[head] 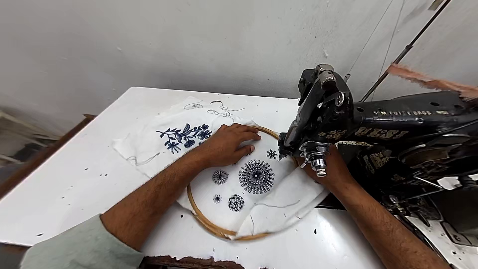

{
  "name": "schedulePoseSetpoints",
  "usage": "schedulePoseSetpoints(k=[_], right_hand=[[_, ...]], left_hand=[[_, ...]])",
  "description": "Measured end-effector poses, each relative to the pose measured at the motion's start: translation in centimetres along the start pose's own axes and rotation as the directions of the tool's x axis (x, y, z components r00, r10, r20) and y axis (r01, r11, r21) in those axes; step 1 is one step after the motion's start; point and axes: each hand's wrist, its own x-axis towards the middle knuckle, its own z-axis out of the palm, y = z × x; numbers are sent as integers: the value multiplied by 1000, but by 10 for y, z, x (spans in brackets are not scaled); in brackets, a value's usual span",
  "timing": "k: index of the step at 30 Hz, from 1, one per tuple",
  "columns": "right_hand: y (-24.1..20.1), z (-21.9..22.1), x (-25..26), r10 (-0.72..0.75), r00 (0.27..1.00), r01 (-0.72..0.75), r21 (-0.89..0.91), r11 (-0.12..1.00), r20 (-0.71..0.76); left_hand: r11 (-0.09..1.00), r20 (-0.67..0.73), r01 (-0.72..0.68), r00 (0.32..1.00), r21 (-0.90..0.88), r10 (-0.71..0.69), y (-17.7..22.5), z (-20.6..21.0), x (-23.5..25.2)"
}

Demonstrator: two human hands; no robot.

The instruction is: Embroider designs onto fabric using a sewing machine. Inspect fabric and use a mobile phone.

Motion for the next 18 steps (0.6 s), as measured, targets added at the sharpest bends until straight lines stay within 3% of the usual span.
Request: schedulePoseSetpoints(k=[5, 7, 11, 18], right_hand=[[11, 13, 5, -134, 991, 134, 54, 990, 3], [12, 15, 6, -174, 985, 174, 63, 983, -9], [13, 18, 8, -180, 984, 180, 74, 981, -8], [16, 20, 8, -174, 985, 175, 92, 980, -22]], left_hand=[[995, -46, 94, 994, -29, -95, -7, -8, 0], [997, -134, 38, 990, -62, -46, 14, -1, 2], [995, -69, -81, 995, -56, 77, 55, 13, 9], [987, -66, -123, 989, 100, 130, 59, 15, 3]])
